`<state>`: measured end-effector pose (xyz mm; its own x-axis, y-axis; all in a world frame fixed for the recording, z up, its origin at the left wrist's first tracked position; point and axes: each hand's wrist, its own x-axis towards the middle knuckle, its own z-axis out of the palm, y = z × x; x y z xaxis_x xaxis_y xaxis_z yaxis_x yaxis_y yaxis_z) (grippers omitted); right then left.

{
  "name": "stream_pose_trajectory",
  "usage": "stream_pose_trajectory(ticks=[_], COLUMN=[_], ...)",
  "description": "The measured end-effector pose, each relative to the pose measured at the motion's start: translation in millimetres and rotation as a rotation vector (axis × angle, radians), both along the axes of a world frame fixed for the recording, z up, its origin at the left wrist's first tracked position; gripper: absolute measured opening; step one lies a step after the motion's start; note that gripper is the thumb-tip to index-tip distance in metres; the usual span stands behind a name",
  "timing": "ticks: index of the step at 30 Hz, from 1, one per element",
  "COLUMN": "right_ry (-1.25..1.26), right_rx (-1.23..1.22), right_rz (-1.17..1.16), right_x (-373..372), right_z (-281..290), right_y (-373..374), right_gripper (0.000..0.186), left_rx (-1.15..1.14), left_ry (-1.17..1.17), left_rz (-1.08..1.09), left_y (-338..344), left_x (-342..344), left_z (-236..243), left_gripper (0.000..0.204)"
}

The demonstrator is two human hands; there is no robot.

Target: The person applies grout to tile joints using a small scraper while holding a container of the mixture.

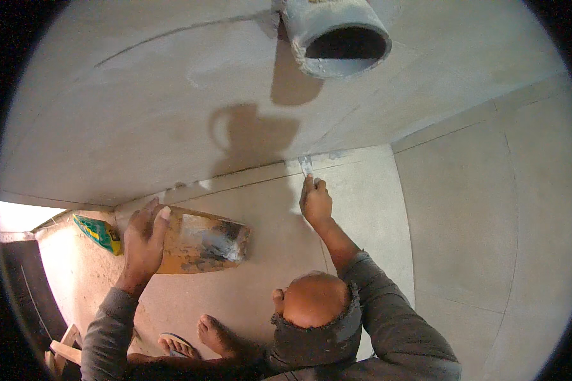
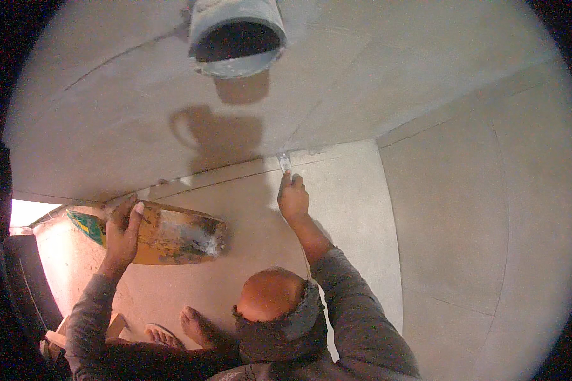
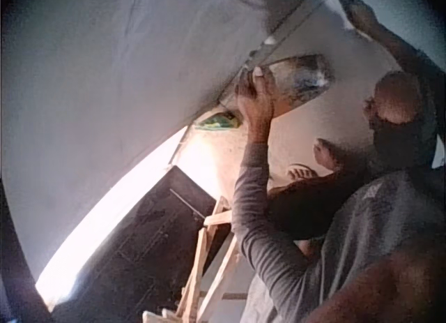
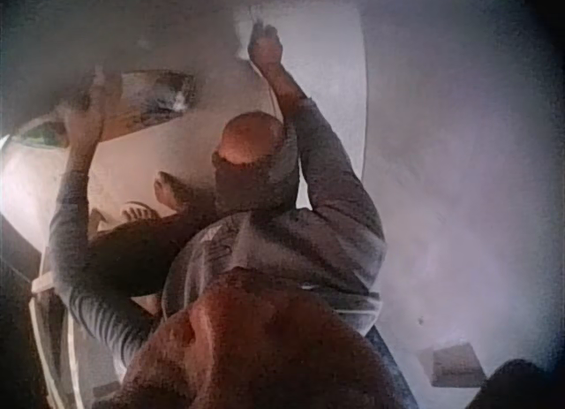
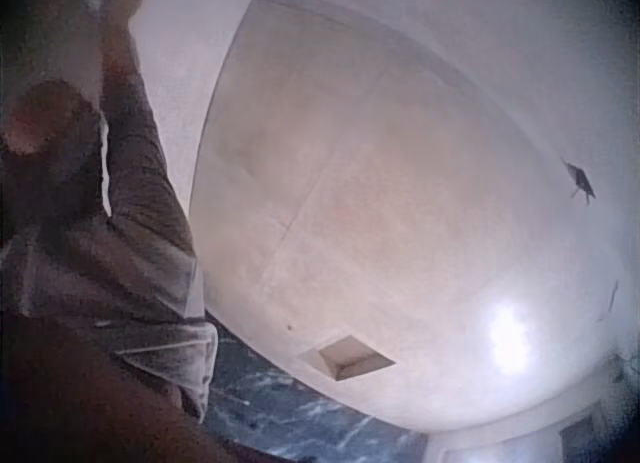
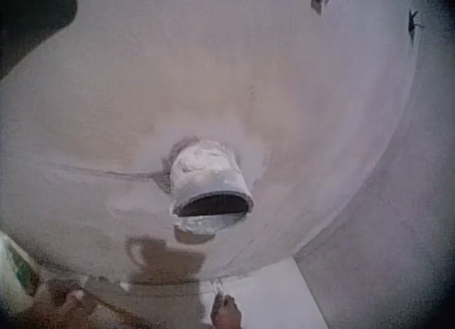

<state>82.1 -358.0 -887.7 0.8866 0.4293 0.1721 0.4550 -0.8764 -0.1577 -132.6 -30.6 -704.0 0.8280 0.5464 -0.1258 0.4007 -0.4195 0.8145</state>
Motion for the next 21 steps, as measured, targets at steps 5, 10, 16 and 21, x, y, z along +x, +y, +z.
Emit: stream_pose_trajectory(ticks=[5,10,16,21], right_ry=[0.323,0.337,0.271,0.271], right_rx=[-0.210,-0.275,-0.242,-0.225], right_rz=[-0.022,0.103,-0.027,-0.056], right_x=[17,18,27,22], right_z=[29,77,80,41], right_y=[6,8,2,-10], right_gripper=[0.031,0.026,0.035,0.045], left_rx=[-0.053,0.008,0.080,0.092], left_ry=[-0.001,0.046,0.019,0.016], left_rz=[0.001,-0.013,-0.056,-0.080], left_y=[-2,5,-4,-5], left_x=[6,1,6,8], left_z=[1,-1,10,12], left_gripper=[0.043,0.045,0.049,0.048])
